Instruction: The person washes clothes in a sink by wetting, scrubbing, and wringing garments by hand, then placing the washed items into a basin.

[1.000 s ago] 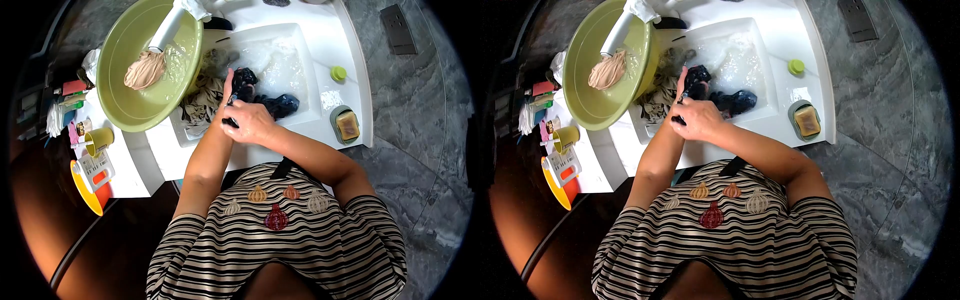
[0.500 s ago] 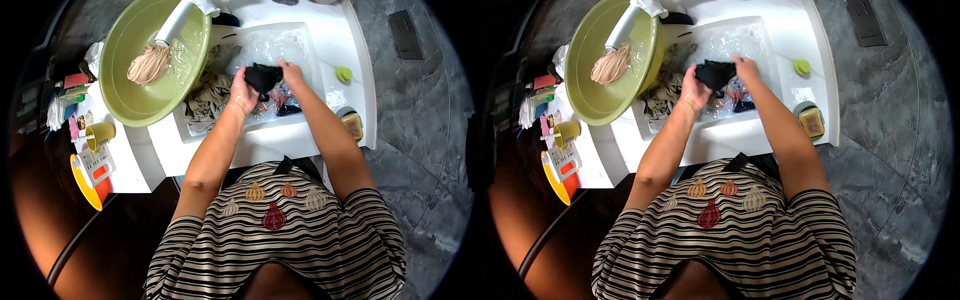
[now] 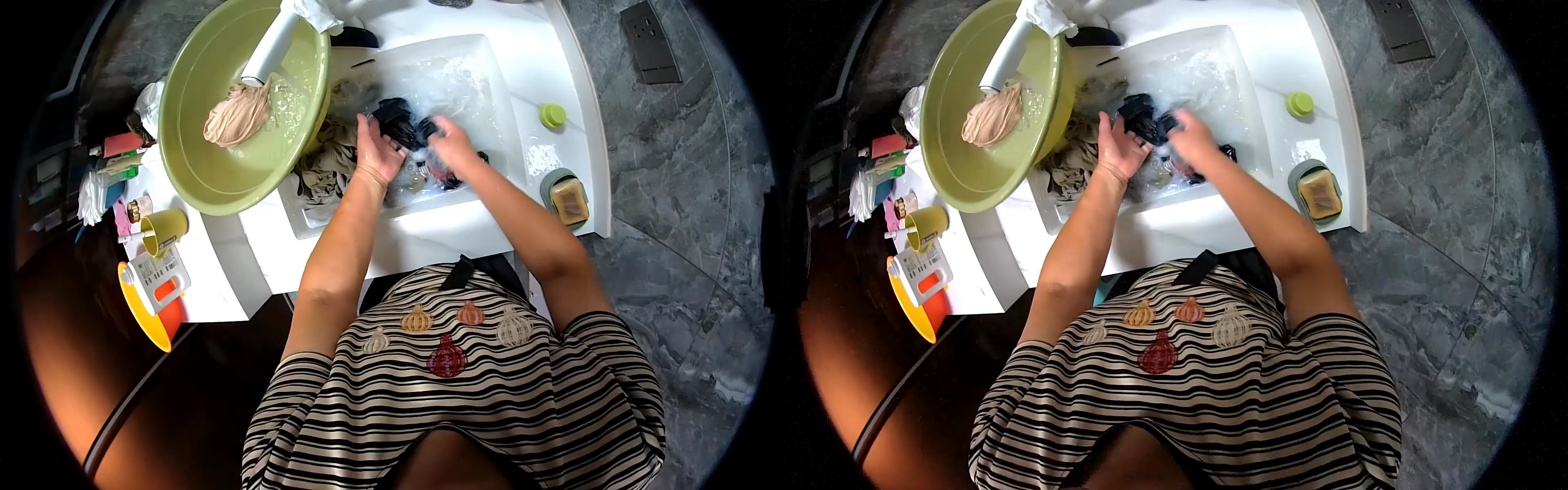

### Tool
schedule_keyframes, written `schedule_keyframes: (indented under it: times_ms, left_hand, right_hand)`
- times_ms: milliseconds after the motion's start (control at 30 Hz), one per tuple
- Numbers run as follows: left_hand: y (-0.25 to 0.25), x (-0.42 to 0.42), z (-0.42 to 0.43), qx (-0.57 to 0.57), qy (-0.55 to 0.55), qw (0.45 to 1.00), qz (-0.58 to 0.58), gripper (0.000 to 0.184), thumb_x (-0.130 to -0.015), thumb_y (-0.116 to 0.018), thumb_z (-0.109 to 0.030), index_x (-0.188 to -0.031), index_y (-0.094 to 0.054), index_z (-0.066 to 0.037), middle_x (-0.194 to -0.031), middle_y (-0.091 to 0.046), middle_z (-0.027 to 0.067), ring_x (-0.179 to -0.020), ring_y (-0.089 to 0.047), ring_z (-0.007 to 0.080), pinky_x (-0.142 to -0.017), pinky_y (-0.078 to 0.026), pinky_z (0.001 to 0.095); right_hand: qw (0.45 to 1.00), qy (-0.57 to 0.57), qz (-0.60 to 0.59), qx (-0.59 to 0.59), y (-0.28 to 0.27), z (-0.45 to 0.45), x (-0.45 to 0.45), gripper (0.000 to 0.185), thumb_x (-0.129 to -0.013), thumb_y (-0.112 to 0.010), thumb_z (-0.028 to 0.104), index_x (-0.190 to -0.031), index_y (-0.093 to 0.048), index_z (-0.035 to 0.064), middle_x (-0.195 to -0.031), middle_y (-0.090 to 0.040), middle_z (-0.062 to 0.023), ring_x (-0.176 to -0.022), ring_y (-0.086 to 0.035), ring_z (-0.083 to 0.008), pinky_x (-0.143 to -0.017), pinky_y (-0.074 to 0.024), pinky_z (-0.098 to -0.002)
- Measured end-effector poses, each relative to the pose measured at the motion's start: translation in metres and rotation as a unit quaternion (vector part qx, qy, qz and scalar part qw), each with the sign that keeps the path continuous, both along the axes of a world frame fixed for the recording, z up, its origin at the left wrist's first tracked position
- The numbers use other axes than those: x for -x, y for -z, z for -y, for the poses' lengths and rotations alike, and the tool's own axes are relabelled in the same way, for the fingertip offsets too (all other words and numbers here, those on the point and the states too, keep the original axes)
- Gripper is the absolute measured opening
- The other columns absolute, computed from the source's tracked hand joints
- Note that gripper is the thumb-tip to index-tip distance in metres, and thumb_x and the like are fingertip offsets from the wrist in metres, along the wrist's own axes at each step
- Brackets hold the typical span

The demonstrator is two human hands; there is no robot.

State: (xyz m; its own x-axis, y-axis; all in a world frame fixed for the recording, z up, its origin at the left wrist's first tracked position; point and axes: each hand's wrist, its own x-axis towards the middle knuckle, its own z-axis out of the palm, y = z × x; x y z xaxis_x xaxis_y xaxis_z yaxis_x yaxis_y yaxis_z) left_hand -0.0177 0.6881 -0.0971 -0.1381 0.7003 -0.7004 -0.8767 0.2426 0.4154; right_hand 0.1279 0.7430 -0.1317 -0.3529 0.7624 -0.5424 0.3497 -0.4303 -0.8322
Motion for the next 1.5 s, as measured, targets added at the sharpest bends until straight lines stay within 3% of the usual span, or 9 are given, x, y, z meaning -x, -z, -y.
schedule_keyframes:
  times_ms: [133, 567, 800, 867, 967, 1133, 1200, 1333, 1500]
  left_hand:
    - [0.024, 0.016, -0.008, 0.031, 0.048, 0.998, -0.025, 0.077, -0.085, -0.034, -0.071, -0.13, -0.046, -0.011, -0.104, -0.062, 0.0122, -0.089, -0.061, 0.0302, -0.082, -0.049, 0.0438]
    - [-0.009, -0.033, -0.004, 0.074, 0.051, 0.993, 0.073, 0.027, -0.087, -0.045, -0.036, -0.082, -0.059, -0.014, -0.074, -0.059, 0.0058, -0.069, -0.059, 0.022, -0.059, -0.05, 0.0362]
    - [-0.018, -0.008, -0.017, -0.05, -0.017, 0.998, -0.025, 0.058, -0.091, -0.043, -0.053, -0.122, -0.05, -0.005, -0.123, -0.056, 0.0127, -0.116, -0.052, 0.0269, -0.103, -0.036, 0.042]
    - [-0.009, 0.005, -0.012, 0.044, -0.048, 0.996, -0.069, 0.089, -0.086, -0.04, -0.066, -0.148, -0.005, -0.012, -0.152, -0.01, 0.0156, -0.139, -0.016, 0.0294, -0.113, -0.008, 0.0446]
    - [0.015, 0.016, -0.001, 0.021, -0.058, 0.997, -0.056, 0.094, -0.083, -0.041, -0.071, -0.149, -0.001, -0.017, -0.154, 0.005, 0.013, -0.142, -0.003, 0.0274, -0.113, -0.005, 0.0438]
    - [0.013, 0.016, 0.001, 0.005, -0.056, 0.998, -0.037, 0.09, -0.085, -0.032, -0.071, -0.149, -0.006, -0.014, -0.151, -0.015, 0.0147, -0.139, -0.019, 0.0294, -0.113, -0.009, 0.0463]
    - [0.008, 0.012, -0.001, 0.013, -0.041, 0.999, -0.024, 0.092, -0.083, -0.031, -0.074, -0.148, -0.008, -0.014, -0.149, -0.022, 0.0131, -0.136, -0.023, 0.0295, -0.112, -0.009, 0.0488]
    - [0.005, 0.007, -0.007, 0.059, 0.004, 0.998, -0.013, 0.093, -0.081, -0.034, -0.076, -0.146, -0.018, -0.011, -0.139, -0.039, 0.0126, -0.125, -0.04, 0.0311, -0.106, -0.027, 0.0503]
    - [0.025, 0.013, -0.005, -0.056, 0.083, 0.992, 0.076, 0.062, -0.086, -0.04, -0.068, -0.099, -0.06, -0.01, -0.087, -0.062, 0.0065, -0.075, -0.059, 0.0222, -0.069, -0.05, 0.0351]
  right_hand:
    - [0.918, -0.231, -0.015, -0.322, -0.075, 0.053, 0.012, 0.023, -0.068, -0.062, 0.019, -0.091, -0.06, 0.0151, -0.083, -0.053, -0.0122, -0.072, -0.055, -0.0335, -0.066, -0.0472, -0.0404]
    - [0.911, -0.157, 0.188, -0.33, -0.072, -0.017, 0.02, 0.03, -0.078, -0.053, 0.035, -0.086, -0.063, 0.0077, -0.078, -0.065, -0.0161, -0.075, -0.061, -0.0366, -0.07, -0.0489, -0.0455]
    - [0.987, -0.024, 0.062, -0.148, 0.038, -0.05, -0.015, 0.037, -0.08, -0.056, 0.034, -0.105, -0.06, 0.0072, -0.095, -0.062, -0.0198, -0.09, -0.059, -0.0366, -0.081, -0.0454, -0.0424]
    - [0.93, 0.023, 0.146, -0.337, 0.03, -0.032, -0.028, 0.044, -0.08, -0.06, 0.028, -0.12, -0.053, 0.0153, -0.108, -0.057, -0.0185, -0.095, -0.057, -0.0388, -0.084, -0.0453, -0.0446]
    - [0.899, -0.25, 0.222, -0.281, 0.01, -0.019, -0.039, 0.056, -0.078, -0.059, 0.016, -0.132, -0.044, 0.0134, -0.122, -0.051, -0.0219, -0.101, -0.055, -0.0411, -0.086, -0.0459, -0.0435]
    - [0.938, -0.143, 0.278, -0.151, 0.057, -0.04, -0.036, 0.048, -0.08, -0.054, 0.014, -0.128, -0.05, 0.0147, -0.111, -0.06, -0.0197, -0.087, -0.061, -0.0365, -0.073, -0.0503, -0.0424]
    - [0.978, 0.197, 0.022, 0.07, 0.034, -0.023, -0.004, 0.04, -0.081, -0.048, 0.008, -0.121, -0.056, 0.0108, -0.093, -0.065, -0.0147, -0.07, -0.061, -0.0264, -0.061, -0.0499, -0.0362]
    - [0.988, -0.073, -0.103, -0.093, -0.044, 0.021, 0.014, 0.018, -0.077, -0.05, -0.001, -0.089, -0.059, 0.0074, -0.079, -0.058, -0.0043, -0.064, -0.054, -0.0134, -0.06, -0.0455, -0.0275]
    - [0.906, -0.224, -0.075, -0.351, -0.12, 0.074, 0.019, 0.011, -0.07, -0.062, 0.016, -0.076, -0.056, 0.0081, -0.08, -0.053, -0.0103, -0.069, -0.057, -0.0292, -0.062, -0.0471, -0.0365]
